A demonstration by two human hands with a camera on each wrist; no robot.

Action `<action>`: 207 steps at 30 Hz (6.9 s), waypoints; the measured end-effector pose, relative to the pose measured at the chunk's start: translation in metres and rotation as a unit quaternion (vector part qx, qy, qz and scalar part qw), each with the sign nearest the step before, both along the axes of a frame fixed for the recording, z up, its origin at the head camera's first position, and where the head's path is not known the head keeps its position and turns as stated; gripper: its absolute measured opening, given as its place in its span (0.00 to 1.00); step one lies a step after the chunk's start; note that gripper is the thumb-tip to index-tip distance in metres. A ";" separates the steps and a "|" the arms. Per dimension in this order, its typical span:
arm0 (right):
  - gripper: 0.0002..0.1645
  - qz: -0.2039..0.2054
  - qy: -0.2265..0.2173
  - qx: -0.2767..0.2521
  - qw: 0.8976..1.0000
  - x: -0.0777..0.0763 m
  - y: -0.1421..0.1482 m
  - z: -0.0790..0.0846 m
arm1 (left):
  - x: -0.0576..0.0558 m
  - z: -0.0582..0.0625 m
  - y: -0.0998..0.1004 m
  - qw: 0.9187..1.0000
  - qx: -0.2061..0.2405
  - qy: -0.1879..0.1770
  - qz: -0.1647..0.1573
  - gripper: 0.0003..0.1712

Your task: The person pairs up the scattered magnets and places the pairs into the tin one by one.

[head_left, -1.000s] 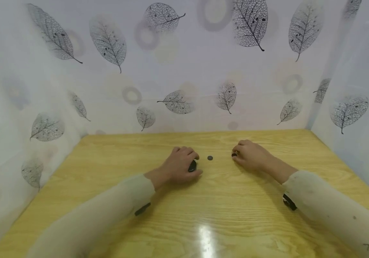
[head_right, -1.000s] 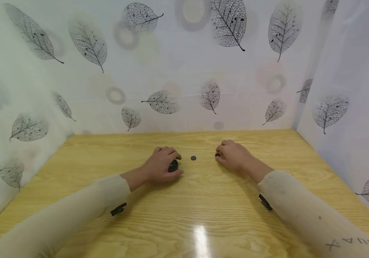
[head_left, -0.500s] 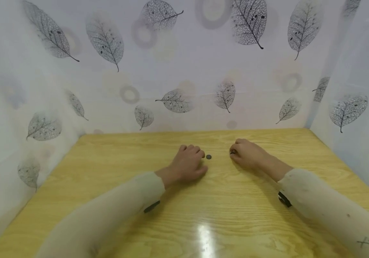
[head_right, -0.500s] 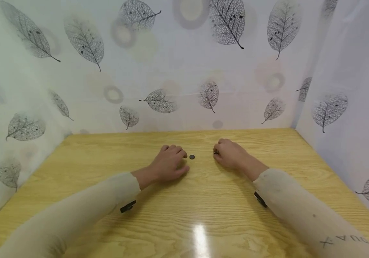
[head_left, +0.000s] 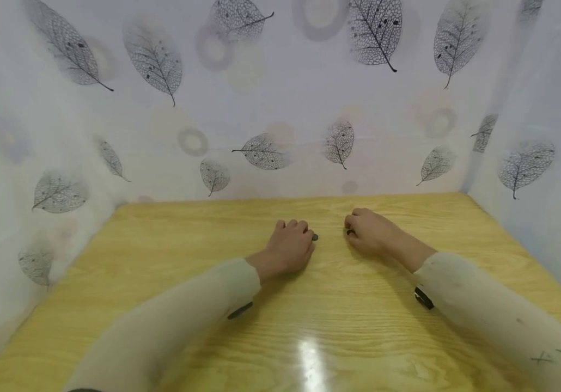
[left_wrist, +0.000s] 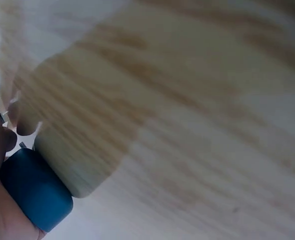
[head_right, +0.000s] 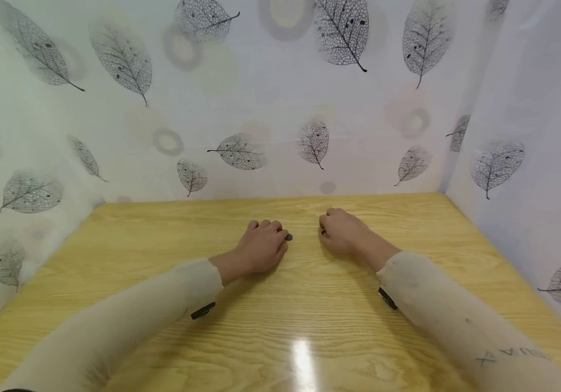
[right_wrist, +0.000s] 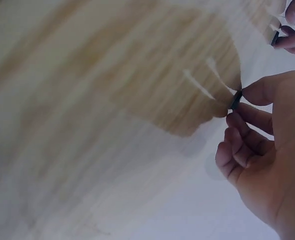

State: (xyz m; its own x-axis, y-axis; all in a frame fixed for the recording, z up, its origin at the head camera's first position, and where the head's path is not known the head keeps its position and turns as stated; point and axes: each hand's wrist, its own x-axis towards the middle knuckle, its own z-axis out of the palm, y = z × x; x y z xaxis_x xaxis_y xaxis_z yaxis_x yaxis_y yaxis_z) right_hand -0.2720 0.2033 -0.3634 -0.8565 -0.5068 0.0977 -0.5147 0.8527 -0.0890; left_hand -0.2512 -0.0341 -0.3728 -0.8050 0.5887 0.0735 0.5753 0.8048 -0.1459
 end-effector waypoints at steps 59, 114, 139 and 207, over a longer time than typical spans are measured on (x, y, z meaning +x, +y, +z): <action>0.08 0.200 -0.037 -0.098 0.974 -0.004 -0.039 -0.005 | 0.020 0.008 -0.042 0.992 0.101 0.068 0.017 0.37; 0.07 0.212 -0.063 -0.088 0.971 -0.004 -0.036 -0.006 | 0.012 -0.002 -0.100 0.985 0.147 -0.068 -0.065 0.41; 0.05 0.175 -0.085 -0.117 0.974 -0.001 -0.037 -0.002 | 0.012 0.003 -0.100 0.987 0.134 -0.052 -0.076 0.39; 0.07 0.236 0.037 -0.161 0.958 0.015 -0.114 0.005 | 0.010 0.000 -0.089 0.985 0.144 -0.053 -0.073 0.34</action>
State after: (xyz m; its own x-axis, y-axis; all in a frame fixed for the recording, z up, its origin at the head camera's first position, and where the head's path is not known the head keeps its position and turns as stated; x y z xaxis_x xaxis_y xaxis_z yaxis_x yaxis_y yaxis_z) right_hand -0.2569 0.0896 -0.3588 -0.5237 -0.7699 0.3647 -0.8514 0.4576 -0.2564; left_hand -0.2409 -0.1229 -0.3730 -0.7247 0.6664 0.1751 0.6884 0.7111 0.1428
